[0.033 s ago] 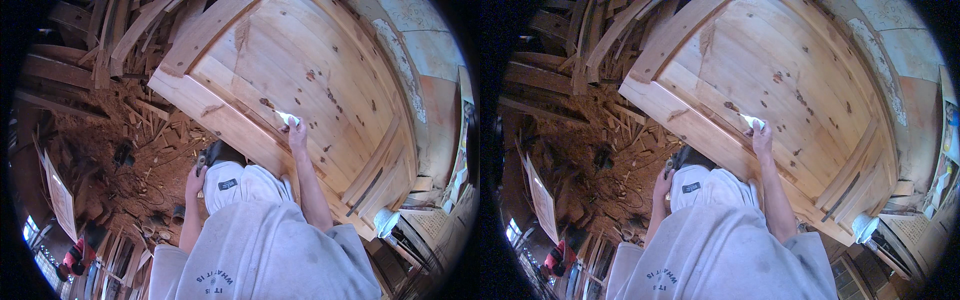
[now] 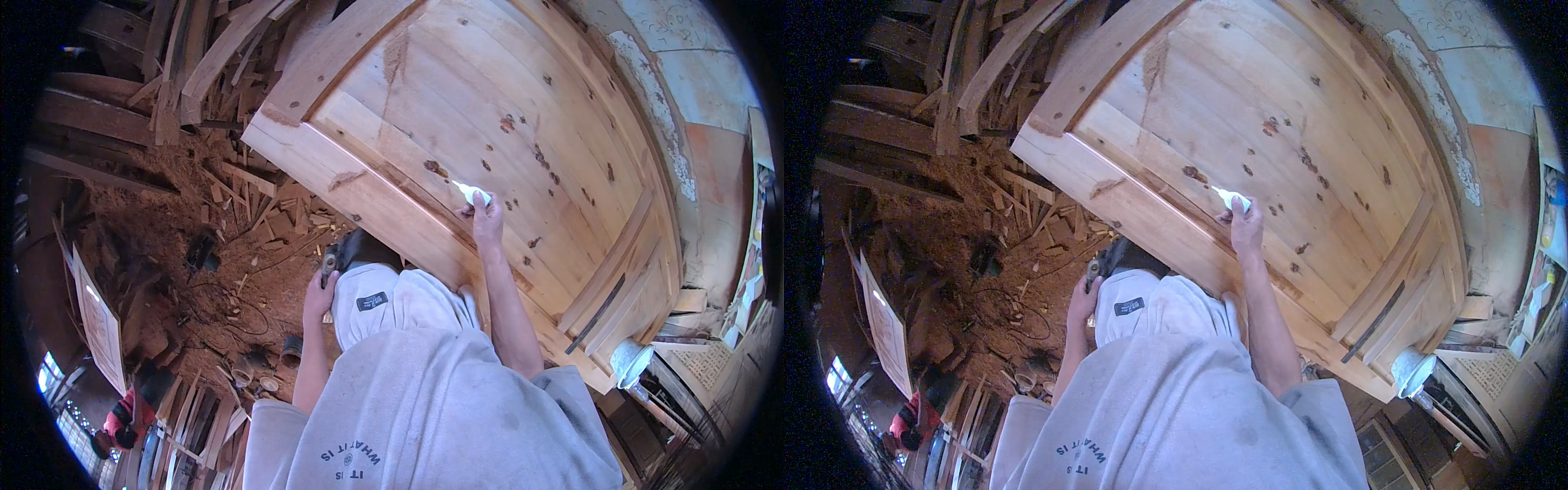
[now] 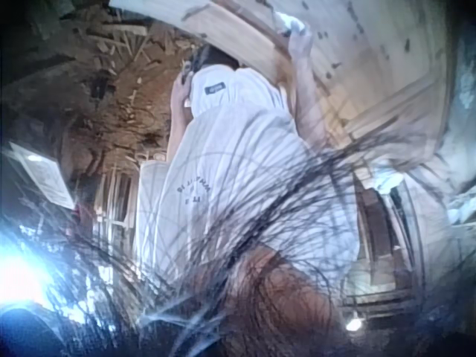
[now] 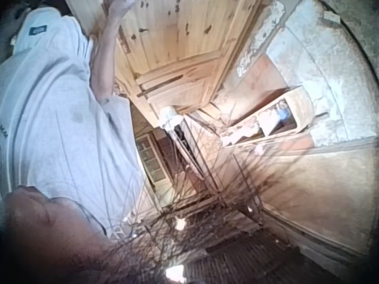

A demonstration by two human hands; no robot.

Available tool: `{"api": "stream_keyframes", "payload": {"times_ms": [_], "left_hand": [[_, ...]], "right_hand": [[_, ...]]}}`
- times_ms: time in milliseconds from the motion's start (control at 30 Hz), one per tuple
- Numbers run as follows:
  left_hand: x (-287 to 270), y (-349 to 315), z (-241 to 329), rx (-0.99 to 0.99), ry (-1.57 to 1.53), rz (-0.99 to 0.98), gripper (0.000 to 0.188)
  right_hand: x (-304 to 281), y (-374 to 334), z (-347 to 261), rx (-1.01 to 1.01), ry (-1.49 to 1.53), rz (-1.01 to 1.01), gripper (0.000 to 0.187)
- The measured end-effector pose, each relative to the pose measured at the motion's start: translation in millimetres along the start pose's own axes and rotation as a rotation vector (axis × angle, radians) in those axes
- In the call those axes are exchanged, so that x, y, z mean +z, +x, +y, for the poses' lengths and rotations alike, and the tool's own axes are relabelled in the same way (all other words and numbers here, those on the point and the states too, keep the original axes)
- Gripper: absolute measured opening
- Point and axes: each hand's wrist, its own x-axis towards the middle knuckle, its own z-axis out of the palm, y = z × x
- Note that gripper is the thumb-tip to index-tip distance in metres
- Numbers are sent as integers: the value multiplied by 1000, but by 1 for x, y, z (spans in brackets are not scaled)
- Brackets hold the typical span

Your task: The person applies wood filler to small holes in a wooden panel using a small tube and spreads it with a putty knife.

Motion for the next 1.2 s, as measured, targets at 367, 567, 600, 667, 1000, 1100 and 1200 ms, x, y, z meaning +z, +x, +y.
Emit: {"api": "stream_keyframes", "payload": {"times_ms": [367, 567, 600, 667, 1000, 1100, 1200], "left_hand": [[-3, 0, 15, -14, 93, 19, 56], [0, 14, -2, -50, 130, 18, 55], [0, 14, -3, -48, 130, 18, 55], [-1, 13, 1, -55, 128, -12, 54], [-7, -8, -5, -12, 51, 86, 47], [-13, -15, -27, -66, -80, 134, 40], [-17, -27, -19, -101, -110, 119, 41]], "right_hand": [[-55, -30, -28, 225, 563, 211, 28], [-68, -39, -30, 308, 750, 189, 27], [-66, -40, -32, 309, 753, 178, 28], [-66, -40, -28, 301, 739, 171, 30], [9, 22, -51, 93, 163, -110, 29], [48, 58, -62, 21, 44, -212, 29], [71, 74, -71, -40, -98, -228, 28]]}}
